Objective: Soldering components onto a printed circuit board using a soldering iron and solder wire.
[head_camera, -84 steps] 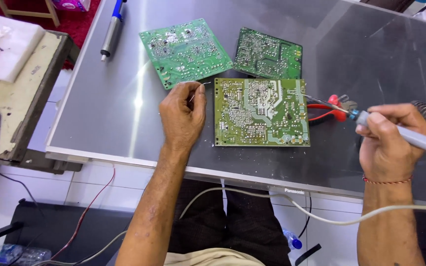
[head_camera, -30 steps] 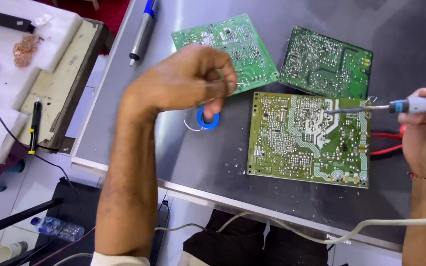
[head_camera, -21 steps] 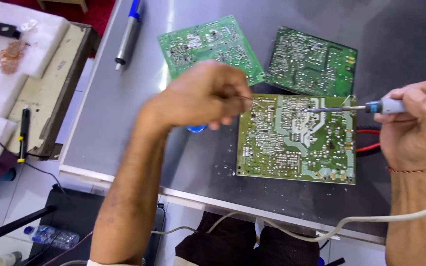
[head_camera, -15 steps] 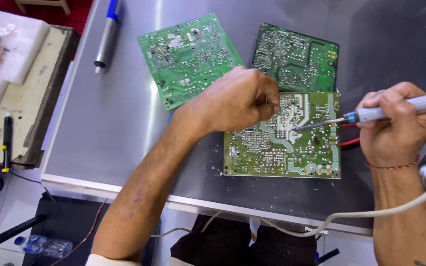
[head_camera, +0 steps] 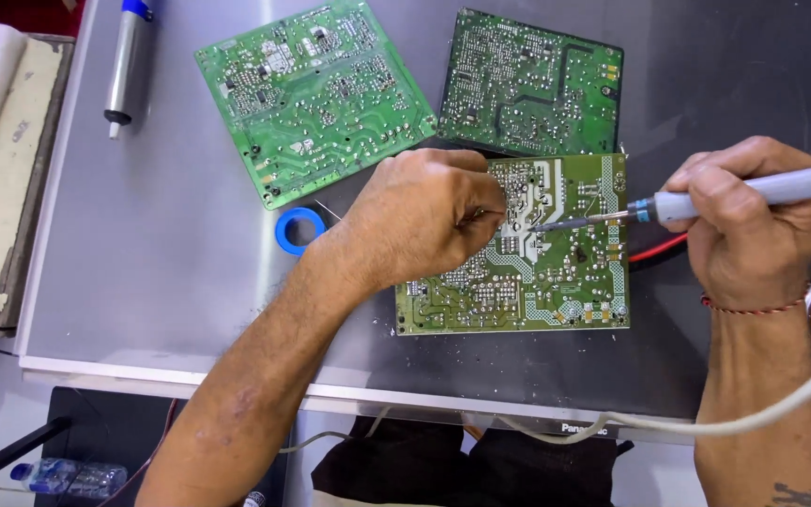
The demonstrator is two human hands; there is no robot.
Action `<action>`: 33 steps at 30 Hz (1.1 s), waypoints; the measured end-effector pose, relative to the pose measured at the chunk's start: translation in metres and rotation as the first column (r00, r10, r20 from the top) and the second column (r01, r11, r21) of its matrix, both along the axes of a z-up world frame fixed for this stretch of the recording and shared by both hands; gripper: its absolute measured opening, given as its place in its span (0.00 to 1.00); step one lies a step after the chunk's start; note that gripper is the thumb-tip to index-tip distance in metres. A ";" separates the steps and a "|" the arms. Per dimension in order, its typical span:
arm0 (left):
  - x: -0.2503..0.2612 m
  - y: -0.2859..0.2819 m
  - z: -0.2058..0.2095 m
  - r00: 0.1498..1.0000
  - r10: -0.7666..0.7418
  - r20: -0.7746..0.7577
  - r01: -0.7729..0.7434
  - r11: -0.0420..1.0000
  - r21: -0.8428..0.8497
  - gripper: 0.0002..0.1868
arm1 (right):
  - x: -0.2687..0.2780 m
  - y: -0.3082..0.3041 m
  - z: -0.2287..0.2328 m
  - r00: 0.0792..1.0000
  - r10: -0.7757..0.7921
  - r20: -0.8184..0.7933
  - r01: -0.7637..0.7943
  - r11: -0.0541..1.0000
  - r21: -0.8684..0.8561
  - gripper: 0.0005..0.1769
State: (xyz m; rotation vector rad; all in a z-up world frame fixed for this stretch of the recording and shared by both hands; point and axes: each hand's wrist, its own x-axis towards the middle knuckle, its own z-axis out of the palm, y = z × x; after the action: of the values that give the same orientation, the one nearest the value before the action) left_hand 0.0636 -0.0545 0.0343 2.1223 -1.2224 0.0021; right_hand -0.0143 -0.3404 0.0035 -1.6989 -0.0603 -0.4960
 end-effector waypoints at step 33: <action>-0.008 -0.008 -0.020 0.973 0.028 0.231 -0.051 0.994 0.094 0.06 | 0.003 -0.008 -0.020 0.998 0.019 0.067 -0.020 1.000 0.022 0.07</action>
State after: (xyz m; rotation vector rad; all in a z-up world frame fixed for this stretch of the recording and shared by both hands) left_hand 0.0552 -0.0626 0.0145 2.2821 -1.3360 0.2134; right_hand -0.0111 -0.3480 -0.0162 -1.6585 -0.1195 -0.5370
